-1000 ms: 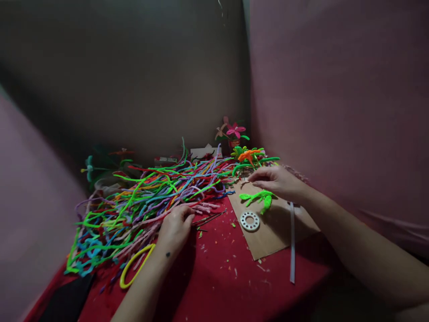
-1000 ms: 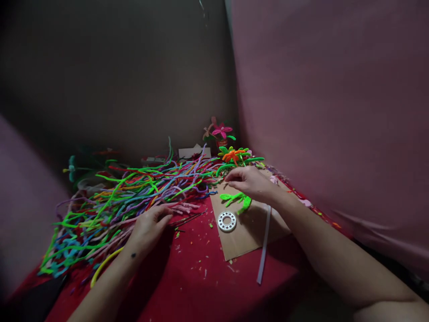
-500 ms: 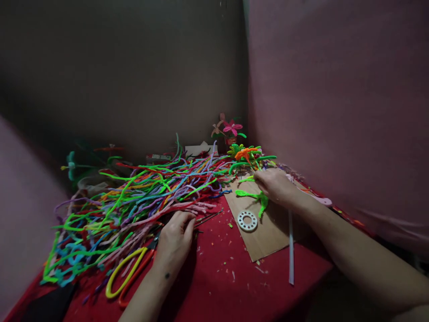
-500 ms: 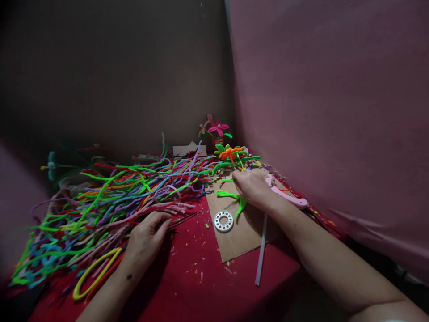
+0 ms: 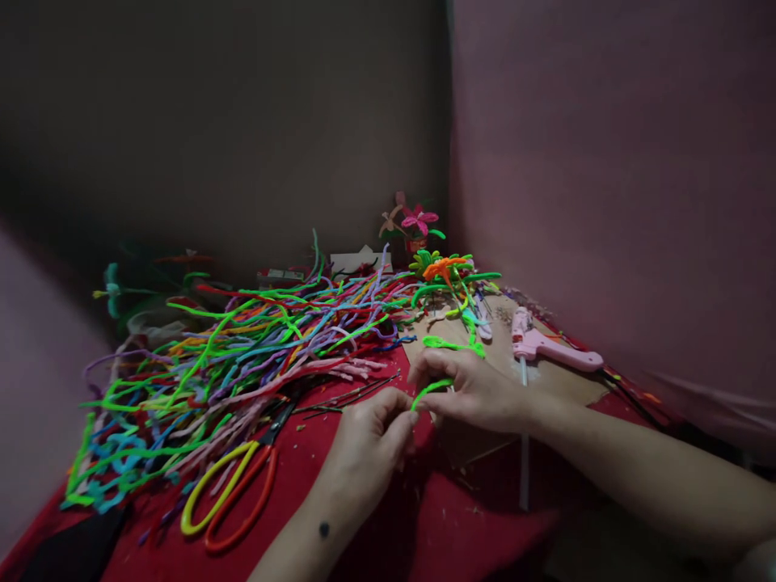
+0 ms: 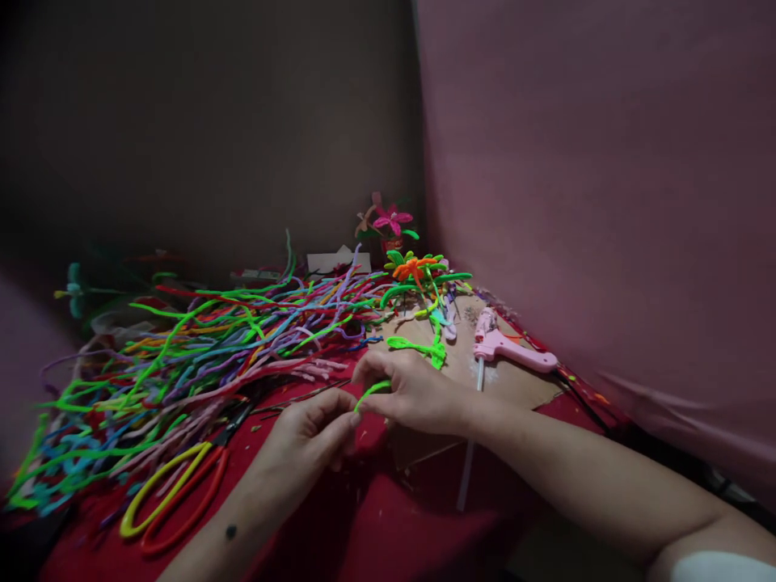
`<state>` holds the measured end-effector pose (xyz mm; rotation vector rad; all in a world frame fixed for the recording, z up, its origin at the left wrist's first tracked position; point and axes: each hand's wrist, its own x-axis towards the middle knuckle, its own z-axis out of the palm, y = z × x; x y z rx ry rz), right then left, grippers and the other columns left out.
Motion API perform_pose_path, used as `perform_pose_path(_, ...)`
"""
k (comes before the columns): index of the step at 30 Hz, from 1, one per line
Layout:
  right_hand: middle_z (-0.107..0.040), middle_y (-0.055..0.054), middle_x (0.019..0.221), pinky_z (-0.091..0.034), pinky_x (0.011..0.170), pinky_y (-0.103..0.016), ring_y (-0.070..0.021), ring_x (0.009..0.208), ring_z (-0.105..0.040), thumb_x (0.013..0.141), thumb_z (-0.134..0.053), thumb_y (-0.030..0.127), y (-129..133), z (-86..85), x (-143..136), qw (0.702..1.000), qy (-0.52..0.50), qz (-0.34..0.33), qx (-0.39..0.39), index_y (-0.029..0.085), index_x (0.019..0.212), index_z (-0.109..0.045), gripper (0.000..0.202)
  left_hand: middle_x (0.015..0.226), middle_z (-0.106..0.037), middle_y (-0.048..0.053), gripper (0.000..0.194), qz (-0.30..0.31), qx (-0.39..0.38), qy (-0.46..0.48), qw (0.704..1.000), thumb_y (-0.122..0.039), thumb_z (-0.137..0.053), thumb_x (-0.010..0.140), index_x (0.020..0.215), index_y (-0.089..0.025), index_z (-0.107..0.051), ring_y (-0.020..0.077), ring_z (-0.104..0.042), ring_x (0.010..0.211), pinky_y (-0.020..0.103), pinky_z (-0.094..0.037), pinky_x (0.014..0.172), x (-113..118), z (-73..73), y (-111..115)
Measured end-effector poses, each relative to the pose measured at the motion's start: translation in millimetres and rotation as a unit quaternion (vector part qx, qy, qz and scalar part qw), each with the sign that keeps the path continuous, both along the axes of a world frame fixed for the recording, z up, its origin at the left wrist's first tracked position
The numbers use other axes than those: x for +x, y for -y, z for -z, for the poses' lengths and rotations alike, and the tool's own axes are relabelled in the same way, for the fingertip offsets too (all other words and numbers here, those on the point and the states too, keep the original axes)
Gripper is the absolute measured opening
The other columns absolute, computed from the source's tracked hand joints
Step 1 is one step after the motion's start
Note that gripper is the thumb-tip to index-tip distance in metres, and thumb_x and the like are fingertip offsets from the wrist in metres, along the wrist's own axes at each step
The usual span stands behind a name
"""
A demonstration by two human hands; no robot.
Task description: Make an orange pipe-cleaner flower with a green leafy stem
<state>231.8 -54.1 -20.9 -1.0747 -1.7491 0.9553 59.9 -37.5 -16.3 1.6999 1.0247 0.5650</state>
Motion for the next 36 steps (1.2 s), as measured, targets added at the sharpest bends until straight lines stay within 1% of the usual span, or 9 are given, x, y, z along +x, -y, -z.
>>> perform_pose_path(3, -0.055, 0.004, 0.065, -0.038, 0.047, -0.019, -0.0068, 0.050, -0.049, 0.070, -0.065, 0.021, -3.7, 3.3, 2.8, 0.979, -0.159, -0.039, -0.125, 0.015, 0.081, -0.054, 0.017, 0.046, -0.054, -0.004, 0.020, -0.030, -0.093, 0.013, 0.995, -0.036, -0.050, 0.078, 0.069, -0.018, -0.050, 0.0083, -0.043, 0.034, 0.017, -0.028, 0.032, 0.9, 3.0, 2.7)
perform_pose_path(6, -0.052, 0.005, 0.060, -0.035, 0.044, -0.018, -0.0049, 0.046, -0.045, 0.074, -0.064, 0.025, -5.8, 3.5, 3.9, 0.965, -0.209, -0.030, -0.155, 0.015, 0.082, -0.056, 0.016, 0.044, -0.054, -0.004, 0.022, -0.033, -0.146, 0.034, 0.988, -0.039, -0.052, 0.077, 0.070, -0.019, -0.048, 0.0088, -0.044, 0.031, 0.016, -0.027, 0.028, 0.0, 2.7, 3.0)
perform_pose_path(11, -0.052, 0.005, 0.056, -0.034, 0.042, -0.017, -0.0052, 0.044, -0.046, 0.079, -0.058, 0.031, -3.1, 3.0, -0.4, 0.975, -0.174, -0.012, -0.137, 0.016, 0.073, -0.054, 0.017, 0.044, -0.056, -0.004, 0.022, -0.001, -0.183, 0.058, 0.981, -0.039, -0.054, 0.077, 0.076, -0.017, -0.051, 0.0088, -0.047, 0.030, 0.015, -0.031, 0.028, -0.4, 2.6, 3.8)
perform_pose_path(14, -0.053, 0.005, 0.053, -0.032, 0.039, -0.017, -0.0052, 0.040, -0.044, 0.080, -0.056, 0.030, -1.9, 5.5, -3.7, 0.978, -0.147, -0.009, -0.145, 0.015, 0.073, -0.054, 0.017, 0.044, -0.058, -0.001, 0.025, 0.016, -0.184, 0.059, 0.981, -0.041, -0.050, 0.080, 0.078, -0.016, -0.052, 0.0090, -0.048, 0.030, 0.015, -0.030, 0.028, 0.2, 4.8, 5.6)
perform_pose_path(20, -0.053, 0.005, 0.054, -0.034, 0.039, -0.016, -0.0049, 0.041, -0.044, 0.075, -0.058, 0.026, -3.0, 8.1, -7.6, 0.977, -0.137, -0.015, -0.161, 0.014, 0.076, -0.055, 0.013, 0.042, -0.058, -0.001, 0.024, 0.019, -0.227, 0.104, 0.968, -0.039, -0.049, 0.081, 0.074, -0.017, -0.051, 0.0088, -0.047, 0.029, 0.015, -0.027, 0.028, -0.3, 11.8, 8.8)
perform_pose_path(24, -0.052, 0.005, 0.056, -0.034, 0.041, -0.016, -0.0047, 0.045, -0.045, 0.071, -0.060, 0.021, -3.0, 7.5, -8.2, 0.978, -0.148, -0.029, -0.142, 0.014, 0.079, -0.053, 0.012, 0.043, -0.059, 0.000, 0.026, 0.020, -0.243, 0.116, 0.963, -0.041, -0.049, 0.081, 0.073, -0.017, -0.051, 0.0086, -0.047, 0.029, 0.015, -0.027, 0.029, -1.2, 14.4, 7.5)
perform_pose_path(28, -0.051, 0.005, 0.060, -0.033, 0.043, -0.016, -0.0044, 0.048, -0.044, 0.071, -0.060, 0.021, -3.3, 11.7, -9.6, 0.978, -0.157, -0.038, -0.129, 0.014, 0.077, -0.054, 0.011, 0.042, -0.058, 0.000, 0.026, 0.016, -0.238, 0.105, 0.965, -0.041, -0.049, 0.080, 0.072, -0.017, -0.050, 0.0089, -0.047, 0.029, 0.015, -0.026, 0.029, -0.3, 15.1, 7.3)
perform_pose_path(32, -0.051, 0.004, 0.061, -0.034, 0.046, -0.016, -0.0058, 0.052, -0.046, 0.075, -0.056, 0.022, -2.3, 17.6, -13.2, 0.974, -0.162, -0.048, -0.152, 0.014, 0.074, -0.053, 0.008, 0.043, -0.058, 0.000, 0.027, 0.008, -0.207, 0.076, 0.975, -0.042, -0.050, 0.079, 0.070, -0.017, -0.050, 0.0091, -0.047, 0.031, 0.016, -0.030, 0.032, -0.1, 14.6, 8.8)
perform_pose_path(36, -0.050, 0.004, 0.061, -0.036, 0.050, -0.017, -0.0069, 0.055, -0.048, 0.076, -0.052, 0.016, 1.9, 16.7, -14.2, 0.985, -0.110, -0.040, -0.129, 0.015, 0.071, -0.051, 0.005, 0.042, -0.056, -0.001, 0.029, -0.002, -0.182, 0.051, 0.982, -0.044, -0.055, 0.074, 0.068, -0.016, -0.053, 0.0089, -0.047, 0.033, 0.017, -0.033, 0.034, -1.3, 15.0, 8.1)
